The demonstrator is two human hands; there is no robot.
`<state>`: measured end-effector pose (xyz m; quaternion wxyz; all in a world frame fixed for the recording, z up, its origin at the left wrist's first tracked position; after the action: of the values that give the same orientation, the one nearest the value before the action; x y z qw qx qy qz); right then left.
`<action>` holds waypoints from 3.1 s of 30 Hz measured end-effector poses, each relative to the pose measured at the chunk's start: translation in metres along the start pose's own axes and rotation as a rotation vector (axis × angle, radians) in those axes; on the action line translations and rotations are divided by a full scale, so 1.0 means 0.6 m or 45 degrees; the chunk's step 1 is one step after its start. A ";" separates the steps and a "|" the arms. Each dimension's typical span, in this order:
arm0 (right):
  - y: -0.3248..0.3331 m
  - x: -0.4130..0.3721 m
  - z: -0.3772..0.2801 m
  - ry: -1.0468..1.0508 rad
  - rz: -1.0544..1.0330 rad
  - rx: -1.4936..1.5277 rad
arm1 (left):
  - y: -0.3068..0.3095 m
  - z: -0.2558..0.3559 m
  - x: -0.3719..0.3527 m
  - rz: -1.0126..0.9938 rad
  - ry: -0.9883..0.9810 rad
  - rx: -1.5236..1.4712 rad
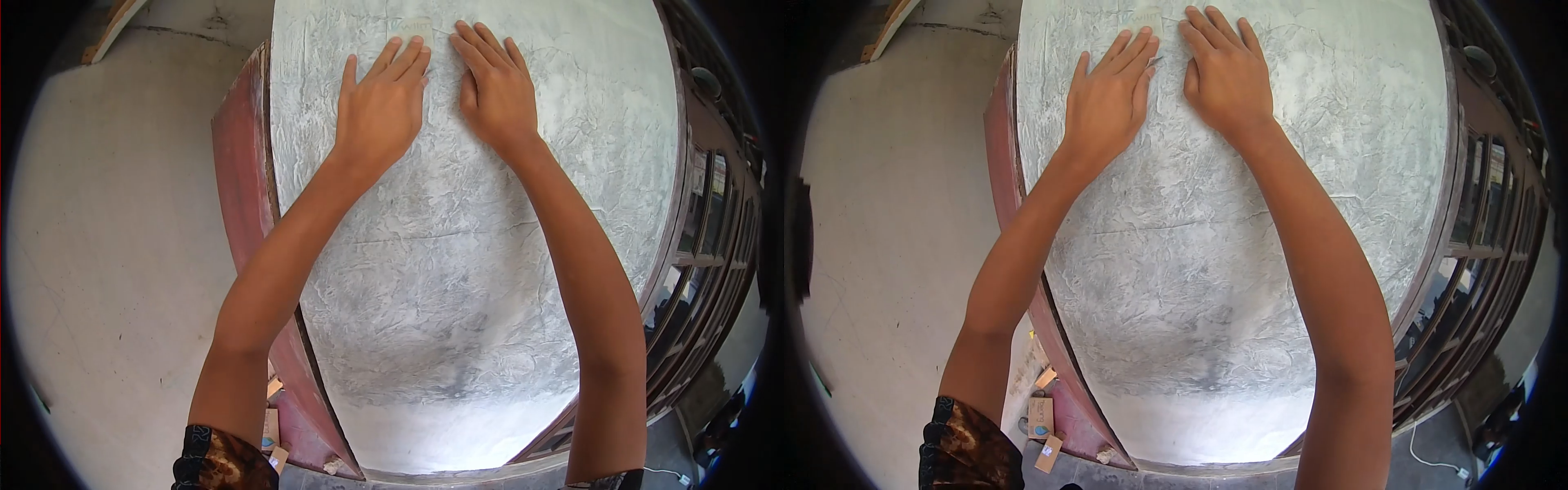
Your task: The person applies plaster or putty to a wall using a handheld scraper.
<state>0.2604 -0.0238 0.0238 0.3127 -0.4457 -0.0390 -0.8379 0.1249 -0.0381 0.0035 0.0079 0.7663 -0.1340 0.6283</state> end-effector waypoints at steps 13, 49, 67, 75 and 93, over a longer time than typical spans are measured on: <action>0.000 0.022 0.006 0.002 0.023 -0.034 | 0.001 -0.006 0.028 0.086 -0.060 0.032; -0.006 0.030 0.013 -0.079 -0.037 -0.022 | -0.030 -0.035 0.118 0.135 0.036 -0.051; -0.007 0.027 0.014 -0.074 -0.040 0.013 | 0.001 0.013 0.025 0.000 -0.046 -0.003; -0.003 0.029 0.011 -0.052 -0.043 0.020 | -0.027 -0.041 0.152 -0.081 0.198 -0.045; -0.003 0.028 0.007 -0.069 -0.045 0.022 | 0.005 -0.002 0.033 0.166 -0.041 0.025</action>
<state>0.2559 -0.0291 0.0396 0.3006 -0.4646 -0.0626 -0.8305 0.1266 -0.0445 0.0226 -0.0425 0.7661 -0.1775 0.6163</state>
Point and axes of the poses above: each hand's wrist, its own x-axis towards the middle knuckle, its own y-axis out of the back of the hand, z = x × y, the point moved 8 cm from there along x, towards the middle knuckle, and after that the axes turned 10 degrees about y, right-handed, at the moved point
